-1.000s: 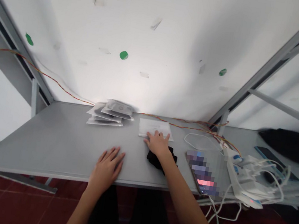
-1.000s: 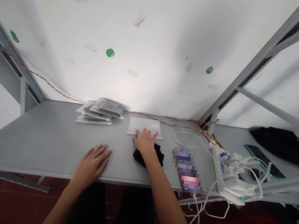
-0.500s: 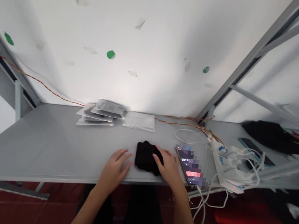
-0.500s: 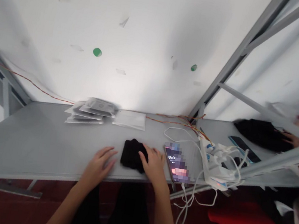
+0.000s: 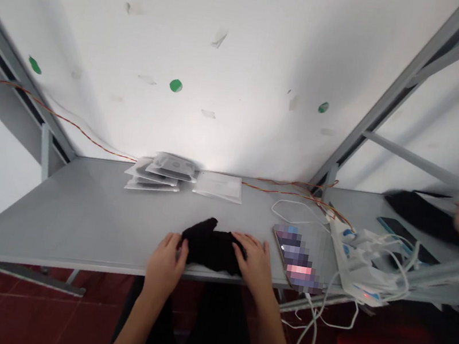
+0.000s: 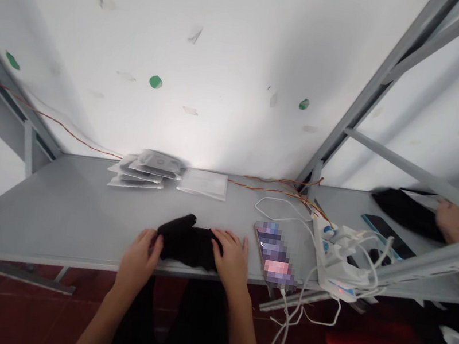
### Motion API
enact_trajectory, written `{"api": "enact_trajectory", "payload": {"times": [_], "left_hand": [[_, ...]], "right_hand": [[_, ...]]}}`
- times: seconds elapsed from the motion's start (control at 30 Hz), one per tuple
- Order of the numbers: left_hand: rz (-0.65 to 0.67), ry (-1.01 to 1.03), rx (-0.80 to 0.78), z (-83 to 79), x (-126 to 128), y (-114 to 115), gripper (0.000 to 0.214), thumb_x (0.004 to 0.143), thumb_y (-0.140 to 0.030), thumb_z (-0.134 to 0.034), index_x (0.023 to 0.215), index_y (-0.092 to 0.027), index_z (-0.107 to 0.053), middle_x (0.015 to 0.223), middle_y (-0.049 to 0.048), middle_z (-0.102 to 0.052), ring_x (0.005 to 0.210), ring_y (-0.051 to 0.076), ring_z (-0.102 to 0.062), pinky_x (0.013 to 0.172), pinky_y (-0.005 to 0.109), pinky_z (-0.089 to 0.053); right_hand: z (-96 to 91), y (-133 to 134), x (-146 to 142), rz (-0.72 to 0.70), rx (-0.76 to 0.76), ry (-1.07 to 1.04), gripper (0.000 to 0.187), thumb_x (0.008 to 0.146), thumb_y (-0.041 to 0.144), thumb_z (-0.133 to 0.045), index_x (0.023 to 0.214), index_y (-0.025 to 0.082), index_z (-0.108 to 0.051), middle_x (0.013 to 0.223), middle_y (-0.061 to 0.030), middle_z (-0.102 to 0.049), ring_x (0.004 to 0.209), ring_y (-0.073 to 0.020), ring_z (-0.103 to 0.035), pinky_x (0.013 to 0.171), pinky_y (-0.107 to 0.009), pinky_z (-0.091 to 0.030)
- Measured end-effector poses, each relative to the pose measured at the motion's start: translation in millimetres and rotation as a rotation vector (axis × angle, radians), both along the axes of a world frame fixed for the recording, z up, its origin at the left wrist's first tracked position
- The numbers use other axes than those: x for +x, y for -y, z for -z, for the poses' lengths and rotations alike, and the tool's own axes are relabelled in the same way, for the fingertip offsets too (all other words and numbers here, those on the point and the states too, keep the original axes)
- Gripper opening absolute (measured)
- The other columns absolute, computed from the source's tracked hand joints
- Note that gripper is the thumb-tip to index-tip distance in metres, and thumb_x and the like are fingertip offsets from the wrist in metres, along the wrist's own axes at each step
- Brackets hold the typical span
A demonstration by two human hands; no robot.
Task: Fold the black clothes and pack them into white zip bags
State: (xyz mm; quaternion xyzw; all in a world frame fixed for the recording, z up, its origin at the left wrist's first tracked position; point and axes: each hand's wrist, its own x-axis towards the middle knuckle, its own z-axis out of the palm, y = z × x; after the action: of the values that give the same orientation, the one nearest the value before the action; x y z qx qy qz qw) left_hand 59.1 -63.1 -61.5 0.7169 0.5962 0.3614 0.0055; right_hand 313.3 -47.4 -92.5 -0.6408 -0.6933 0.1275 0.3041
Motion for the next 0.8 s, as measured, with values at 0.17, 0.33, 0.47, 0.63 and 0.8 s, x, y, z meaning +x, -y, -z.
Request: {"api": "enact_trajectory", "payload": {"times": [0.17, 0.33, 0.47, 0.63, 0.8], "left_hand": [[-0.367, 0.014, 0.112, -0.2, -48.6, 25.7, 0.01, 0.099, -0.031, -0.054, 0.095, -0.023, -0.058, 0.092, 0.0052, -0.062, 0.084, 0.022, -0.063, 0.068, 0.032, -0.049], [0.14, -0.135, 0.121, -9.9, -28.2, 13.3, 0.033, 0.096, -0.034, -0.063, 0.127, -0.024, -0.06, 0.133, 0.0121, -0.06, 0.127, 0.03, -0.056, 0.106, 0.046, -0.048], [0.121, -0.216, -0.002, -8.3, -40.5, -17.1, 0.042, 0.093, -0.024, -0.062, 0.135, -0.029, -0.06, 0.142, 0.0099, -0.058, 0.129, 0.033, -0.056, 0.105, 0.05, -0.048], [-0.328, -0.041, 0.075, -4.7, -100.7, -18.0, 0.048, 0.092, -0.008, -0.046, 0.136, -0.02, -0.058, 0.121, 0.0153, -0.063, 0.107, 0.031, -0.064, 0.095, 0.048, -0.053], [0.043, -0.155, 0.092, -18.8, -100.3, -11.8, 0.043, 0.098, -0.018, -0.05, 0.14, -0.025, -0.056, 0.132, 0.0126, -0.061, 0.123, 0.029, -0.058, 0.107, 0.046, -0.047]], "right_hand": [[7.2, -4.8, 2.6, 0.005, 0.021, -0.052, 0.038, 0.102, 0.036, -0.043, 0.129, 0.034, -0.07, 0.134, -0.0064, -0.072, 0.129, -0.0312, -0.06, 0.117, -0.074, -0.02], [2.3, -2.7, 6.9, -0.055, 0.006, -0.041, 0.04, 0.098, 0.05, -0.056, 0.133, 0.036, -0.069, 0.141, -0.007, -0.067, 0.134, -0.0353, -0.056, 0.118, -0.076, -0.018], [-2.4, -1.9, 13.3, -0.13, -0.05, 0.019, 0.046, 0.085, 0.057, -0.073, 0.128, 0.039, -0.072, 0.151, -0.0082, -0.059, 0.139, -0.0403, -0.051, 0.116, -0.079, -0.018], [3.4, -12.3, 27.1, -0.186, 0.051, -0.003, 0.024, 0.09, 0.042, -0.072, 0.11, 0.033, -0.081, 0.148, -0.0112, -0.06, 0.132, -0.035, -0.059, 0.114, -0.065, -0.037], [-1.7, -16.6, 28.5, -0.182, 0.296, 0.031, 0.016, 0.093, 0.035, -0.067, 0.087, 0.03, -0.081, 0.137, -0.0081, -0.068, 0.135, -0.0374, -0.053, 0.112, -0.067, -0.036]]}}
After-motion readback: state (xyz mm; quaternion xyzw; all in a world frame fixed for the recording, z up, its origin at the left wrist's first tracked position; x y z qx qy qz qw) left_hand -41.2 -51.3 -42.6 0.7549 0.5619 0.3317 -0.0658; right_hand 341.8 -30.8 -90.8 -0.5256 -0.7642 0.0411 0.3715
